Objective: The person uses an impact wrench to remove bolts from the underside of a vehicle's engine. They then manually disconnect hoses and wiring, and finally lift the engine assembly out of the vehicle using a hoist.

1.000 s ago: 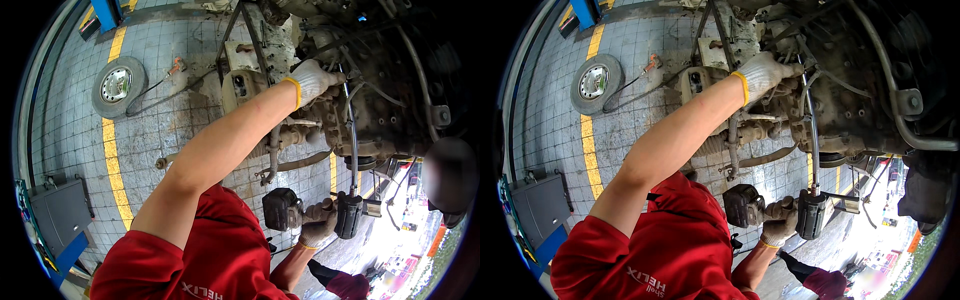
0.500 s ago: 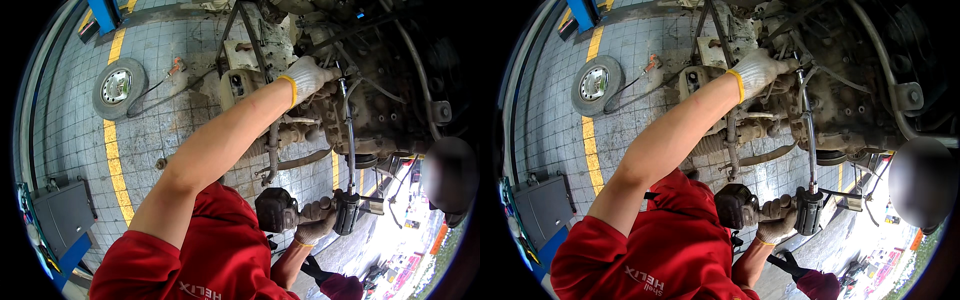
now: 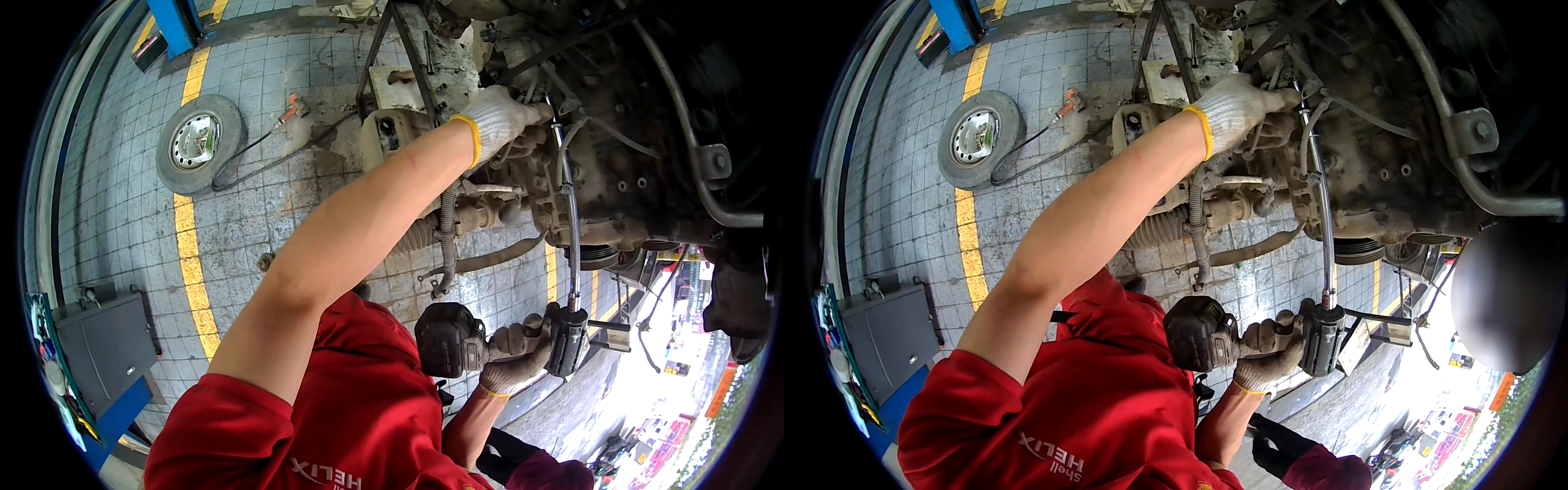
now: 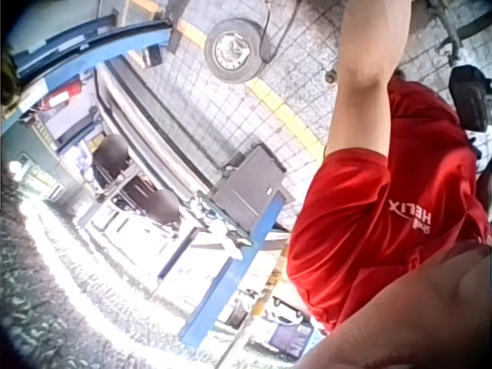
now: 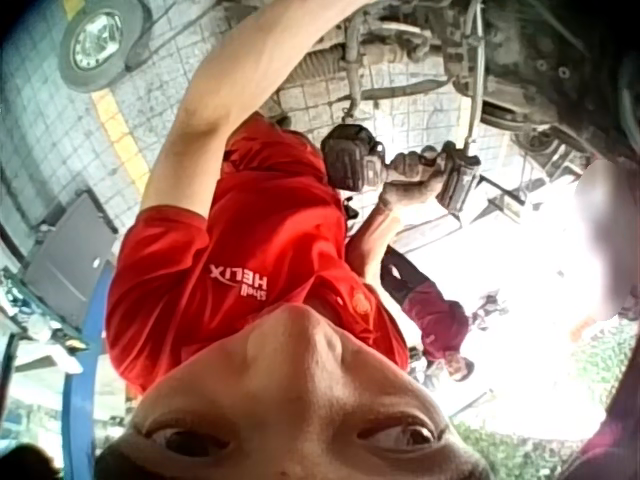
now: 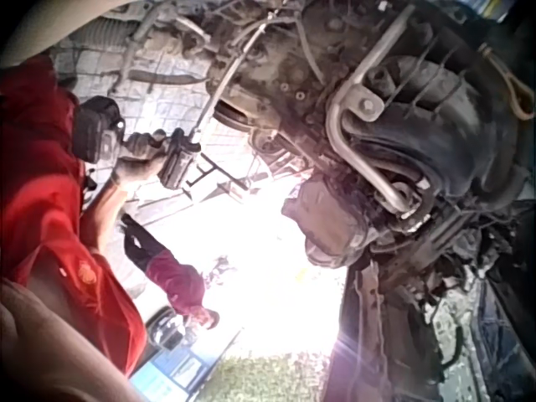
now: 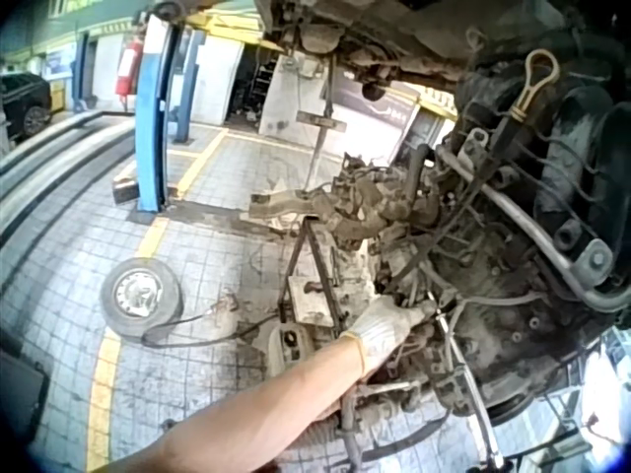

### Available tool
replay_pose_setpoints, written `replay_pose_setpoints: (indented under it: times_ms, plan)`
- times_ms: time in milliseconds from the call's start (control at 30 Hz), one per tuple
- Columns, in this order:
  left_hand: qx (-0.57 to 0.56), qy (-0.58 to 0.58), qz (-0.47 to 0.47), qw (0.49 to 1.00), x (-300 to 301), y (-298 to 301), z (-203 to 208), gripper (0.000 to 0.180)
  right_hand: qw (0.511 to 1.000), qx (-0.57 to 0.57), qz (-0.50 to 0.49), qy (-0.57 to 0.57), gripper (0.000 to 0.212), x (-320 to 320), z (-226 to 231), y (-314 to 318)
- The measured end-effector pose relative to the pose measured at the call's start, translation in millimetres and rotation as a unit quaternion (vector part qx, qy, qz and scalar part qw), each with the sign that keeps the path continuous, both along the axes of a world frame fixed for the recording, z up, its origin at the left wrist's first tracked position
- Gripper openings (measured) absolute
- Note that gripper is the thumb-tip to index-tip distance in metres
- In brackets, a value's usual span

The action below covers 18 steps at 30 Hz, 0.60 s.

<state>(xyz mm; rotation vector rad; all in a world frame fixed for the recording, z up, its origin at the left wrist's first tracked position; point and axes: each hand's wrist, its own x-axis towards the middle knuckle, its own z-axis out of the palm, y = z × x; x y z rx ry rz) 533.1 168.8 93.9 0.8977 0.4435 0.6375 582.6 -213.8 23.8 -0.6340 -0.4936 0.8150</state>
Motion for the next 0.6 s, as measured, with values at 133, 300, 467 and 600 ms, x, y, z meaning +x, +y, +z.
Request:
replay_pose_setpoints:
  times_ms: [133,300,467,600]
  plan:
    - [-0.054,0.015,0.034,0.998,5.4,-3.5,3.1,0.026,0.998,0.044,0.044,0.022,0.051,7.5,-9.7,-3.3]
    - [0.035,0.061,0.066,0.995,22.7,6.4,-20.4,0.052,0.996,0.055,0.047,0.051,0.062,13.5,-22.3,-8.7]
    - [0.231,0.298,0.139,0.916,14.0,-10.5,-4.6,0.067,0.997,0.042,0.045,0.036,0.046,11.1,-16.3,-8.3]
    - [0.39,0.467,0.185,0.772,2.0,-33.5,-1.2,0.086,0.998,0.05,0.028,0.029,0.045,10.9,-13.8,-7.7]
